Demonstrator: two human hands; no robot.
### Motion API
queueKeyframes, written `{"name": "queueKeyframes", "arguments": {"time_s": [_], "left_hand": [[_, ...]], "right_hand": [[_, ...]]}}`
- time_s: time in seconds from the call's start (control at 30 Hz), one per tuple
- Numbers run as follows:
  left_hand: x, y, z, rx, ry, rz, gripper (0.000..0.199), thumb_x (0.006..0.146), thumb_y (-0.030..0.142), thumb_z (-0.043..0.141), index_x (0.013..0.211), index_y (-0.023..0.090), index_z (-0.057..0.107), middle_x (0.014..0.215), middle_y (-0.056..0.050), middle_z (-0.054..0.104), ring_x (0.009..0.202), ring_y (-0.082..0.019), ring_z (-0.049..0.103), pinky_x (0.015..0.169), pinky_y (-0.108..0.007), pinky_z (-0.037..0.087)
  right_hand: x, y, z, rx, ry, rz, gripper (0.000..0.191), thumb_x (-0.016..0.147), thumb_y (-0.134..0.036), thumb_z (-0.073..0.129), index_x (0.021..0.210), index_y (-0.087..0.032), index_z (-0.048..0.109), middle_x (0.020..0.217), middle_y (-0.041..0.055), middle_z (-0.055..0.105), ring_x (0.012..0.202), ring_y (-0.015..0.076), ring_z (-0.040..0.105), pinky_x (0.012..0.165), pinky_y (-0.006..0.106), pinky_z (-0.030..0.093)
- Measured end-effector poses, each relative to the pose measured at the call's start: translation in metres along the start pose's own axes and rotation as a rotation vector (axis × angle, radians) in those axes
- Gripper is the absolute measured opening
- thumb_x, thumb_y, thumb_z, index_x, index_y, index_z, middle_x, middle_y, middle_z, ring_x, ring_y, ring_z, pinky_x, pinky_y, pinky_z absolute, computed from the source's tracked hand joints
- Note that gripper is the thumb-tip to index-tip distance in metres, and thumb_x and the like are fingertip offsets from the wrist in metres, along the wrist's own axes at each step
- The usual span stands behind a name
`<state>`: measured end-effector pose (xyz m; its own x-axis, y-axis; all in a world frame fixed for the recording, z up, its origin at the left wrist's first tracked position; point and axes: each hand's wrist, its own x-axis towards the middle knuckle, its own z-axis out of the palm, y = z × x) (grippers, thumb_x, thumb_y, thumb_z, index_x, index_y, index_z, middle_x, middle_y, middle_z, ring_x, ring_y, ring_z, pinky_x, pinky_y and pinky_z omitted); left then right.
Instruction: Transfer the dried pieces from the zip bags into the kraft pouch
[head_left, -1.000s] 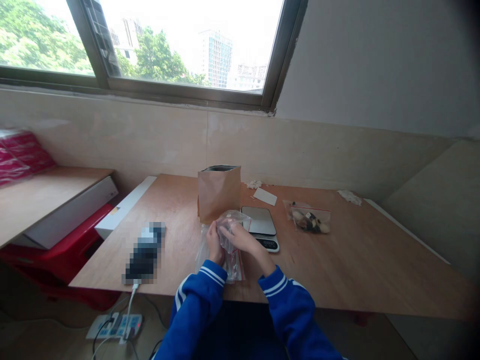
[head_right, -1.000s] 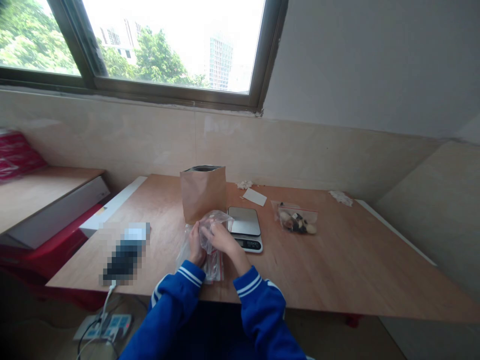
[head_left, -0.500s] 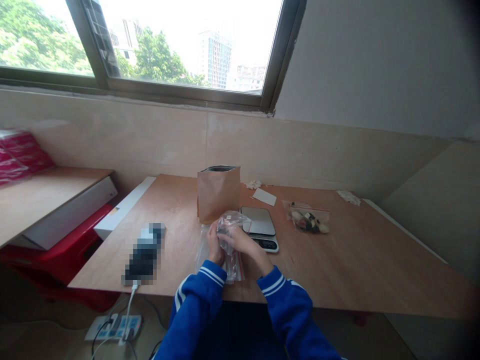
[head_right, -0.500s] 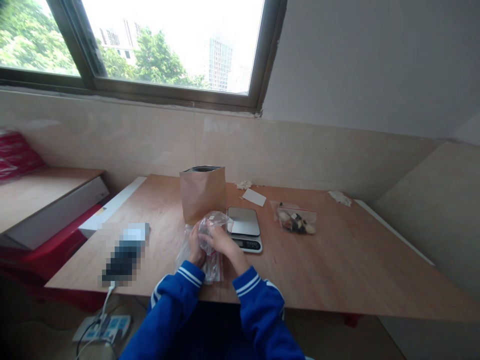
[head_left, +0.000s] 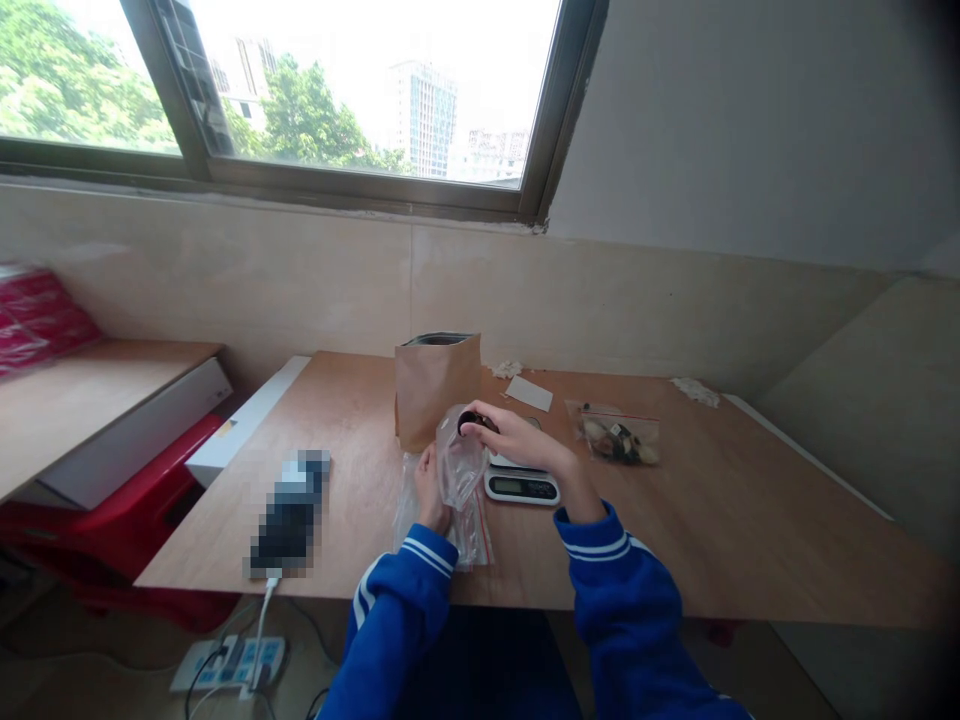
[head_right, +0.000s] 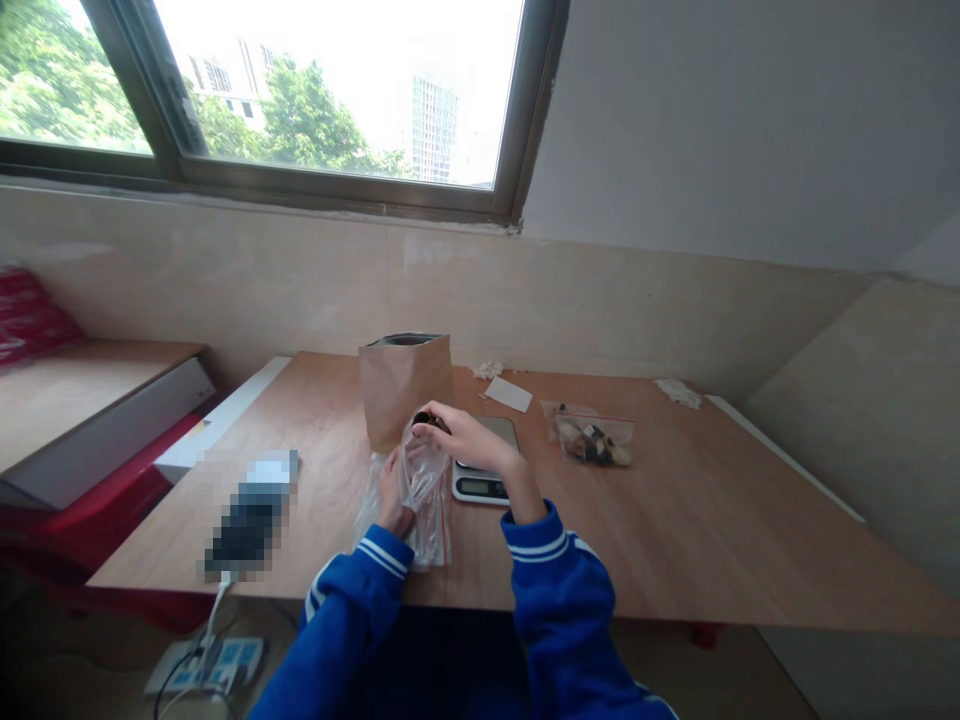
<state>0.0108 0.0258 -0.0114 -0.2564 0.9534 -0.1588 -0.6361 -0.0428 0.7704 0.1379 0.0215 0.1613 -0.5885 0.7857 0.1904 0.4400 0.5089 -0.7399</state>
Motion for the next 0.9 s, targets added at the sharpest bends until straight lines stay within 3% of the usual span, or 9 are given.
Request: {"name": "queueKeyframes", "arguments": {"time_s": [0.07,0.13,0.23,0.33,0.47,0.6,0.73,0.9], "left_hand": [[-0.001,0.002,0.001,0.007,-0.016,-0.008,0.036,0.076,0.046,0.069,0.096,0.016,0.068,0.094,-0.011,0.073,0.079,-0.021,0.069,0.076,-0.036,0.054],[-0.002,0.002,0.001,0.012,-0.010,-0.012,0.035,0.077,0.046,0.067,0.096,0.017,0.069,0.095,-0.011,0.073,0.078,-0.021,0.068,0.074,-0.035,0.055],[-0.001,0.001,0.000,0.012,0.030,-0.022,0.033,0.080,0.044,0.064,0.096,0.017,0.068,0.092,-0.011,0.074,0.075,-0.020,0.067,0.072,-0.034,0.054],[-0.001,0.001,0.000,0.038,0.050,-0.013,0.032,0.079,0.043,0.064,0.096,0.016,0.067,0.092,-0.012,0.074,0.072,-0.020,0.067,0.069,-0.033,0.054],[-0.003,0.002,0.001,0.071,0.045,-0.024,0.035,0.080,0.046,0.062,0.098,0.016,0.066,0.091,-0.011,0.073,0.070,-0.020,0.067,0.067,-0.034,0.054],[-0.004,0.003,0.001,0.053,0.020,-0.033,0.032,0.080,0.045,0.062,0.098,0.018,0.067,0.093,-0.010,0.073,0.077,-0.021,0.069,0.074,-0.035,0.055],[-0.006,0.005,0.002,0.048,0.010,-0.033,0.032,0.079,0.045,0.064,0.096,0.018,0.067,0.091,-0.010,0.073,0.076,-0.021,0.069,0.073,-0.034,0.055],[-0.008,0.007,0.004,0.054,0.039,0.003,0.032,0.078,0.047,0.065,0.088,0.017,0.067,0.089,-0.011,0.073,0.075,-0.020,0.069,0.068,-0.031,0.055]], "right_hand": [[0.014,-0.006,-0.011,0.057,0.035,-0.002,0.035,0.094,-0.053,0.047,0.101,-0.020,0.057,0.077,-0.0013,0.059,0.069,0.0142,0.057,0.066,0.026,0.047],[0.035,-0.008,-0.019,0.100,0.191,-0.056,0.040,0.093,-0.057,0.046,0.103,-0.020,0.055,0.076,-0.0018,0.057,0.066,0.0133,0.057,0.066,0.026,0.048],[0.074,-0.006,-0.028,0.076,0.458,-0.196,0.043,0.092,-0.059,0.048,0.104,-0.019,0.056,0.088,0.0024,0.060,0.074,0.0140,0.058,0.072,0.027,0.049],[0.112,-0.001,-0.036,-0.053,0.543,-0.292,0.039,0.092,-0.056,0.050,0.100,-0.019,0.059,0.097,0.0054,0.061,0.085,0.0165,0.058,0.081,0.029,0.048],[0.142,0.010,-0.037,-0.197,0.543,-0.344,0.027,0.095,-0.044,0.051,0.098,-0.019,0.060,0.103,0.0086,0.061,0.097,0.0205,0.057,0.090,0.033,0.045],[0.148,0.024,-0.029,-0.214,0.455,-0.328,0.022,0.095,-0.037,0.051,0.099,-0.018,0.062,0.112,0.0102,0.062,0.106,0.0212,0.058,0.096,0.035,0.043],[0.142,0.035,-0.026,-0.153,0.479,-0.305,0.030,0.094,-0.045,0.051,0.104,-0.019,0.063,0.113,0.0091,0.065,0.106,0.0204,0.060,0.094,0.033,0.045],[0.136,0.040,-0.030,-0.140,0.383,-0.310,0.040,0.093,-0.054,0.050,0.111,-0.022,0.066,0.118,0.0064,0.068,0.104,0.0202,0.063,0.092,0.032,0.048]]}}
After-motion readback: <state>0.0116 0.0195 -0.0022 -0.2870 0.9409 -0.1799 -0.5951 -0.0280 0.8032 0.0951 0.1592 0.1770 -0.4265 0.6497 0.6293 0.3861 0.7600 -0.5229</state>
